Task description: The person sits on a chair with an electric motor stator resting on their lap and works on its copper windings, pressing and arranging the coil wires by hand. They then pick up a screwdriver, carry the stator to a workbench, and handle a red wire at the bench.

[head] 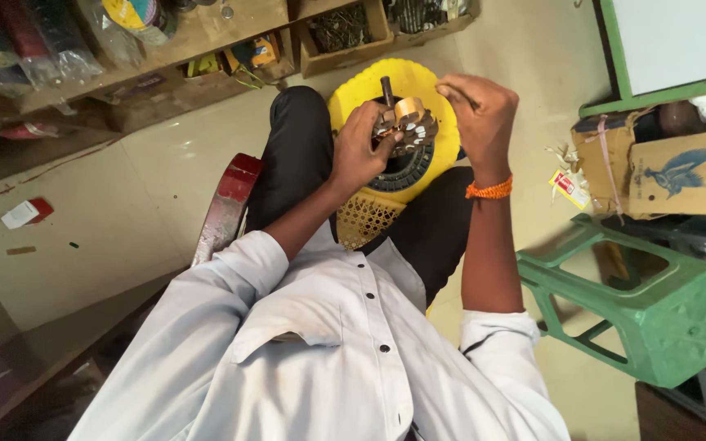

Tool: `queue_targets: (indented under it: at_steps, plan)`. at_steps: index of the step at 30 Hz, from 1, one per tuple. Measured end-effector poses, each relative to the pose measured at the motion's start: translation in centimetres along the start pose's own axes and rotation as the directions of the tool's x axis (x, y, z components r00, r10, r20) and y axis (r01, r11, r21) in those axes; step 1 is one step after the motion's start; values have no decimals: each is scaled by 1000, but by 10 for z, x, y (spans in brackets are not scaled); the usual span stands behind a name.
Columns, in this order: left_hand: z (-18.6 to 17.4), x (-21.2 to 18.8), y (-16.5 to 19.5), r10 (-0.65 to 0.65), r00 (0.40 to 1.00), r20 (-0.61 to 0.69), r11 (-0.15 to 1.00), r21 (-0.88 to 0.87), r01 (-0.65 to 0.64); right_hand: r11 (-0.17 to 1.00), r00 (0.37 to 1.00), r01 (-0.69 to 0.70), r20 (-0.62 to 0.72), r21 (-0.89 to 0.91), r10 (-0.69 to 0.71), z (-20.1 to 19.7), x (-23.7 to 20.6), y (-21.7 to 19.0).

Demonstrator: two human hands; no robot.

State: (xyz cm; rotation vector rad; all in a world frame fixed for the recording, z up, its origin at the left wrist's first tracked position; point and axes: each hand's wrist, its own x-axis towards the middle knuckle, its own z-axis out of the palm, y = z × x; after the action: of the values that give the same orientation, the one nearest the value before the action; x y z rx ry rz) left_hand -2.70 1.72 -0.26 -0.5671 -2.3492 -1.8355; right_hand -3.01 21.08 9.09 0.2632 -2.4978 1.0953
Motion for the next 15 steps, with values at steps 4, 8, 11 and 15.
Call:
queue_targets:
  at_steps: [4,8,11,15]
  plan:
    - [1,-1,2,5,1000,-19,1000,-2,-5,999,994,-8,109,-43,13,13,20,15]
    - [-2,0,0,-44,998,45,999,20,43,982,934,-118,319,-146,160,32,37,43]
    - [-10,8,-5,-114,978,176,936,-311,165,969,872,-151,435,-195,223,45,47,61]
    - [-20,30,-23,-497,729,470,310,-689,656,966,873,-146,432,-211,226,58,51,70]
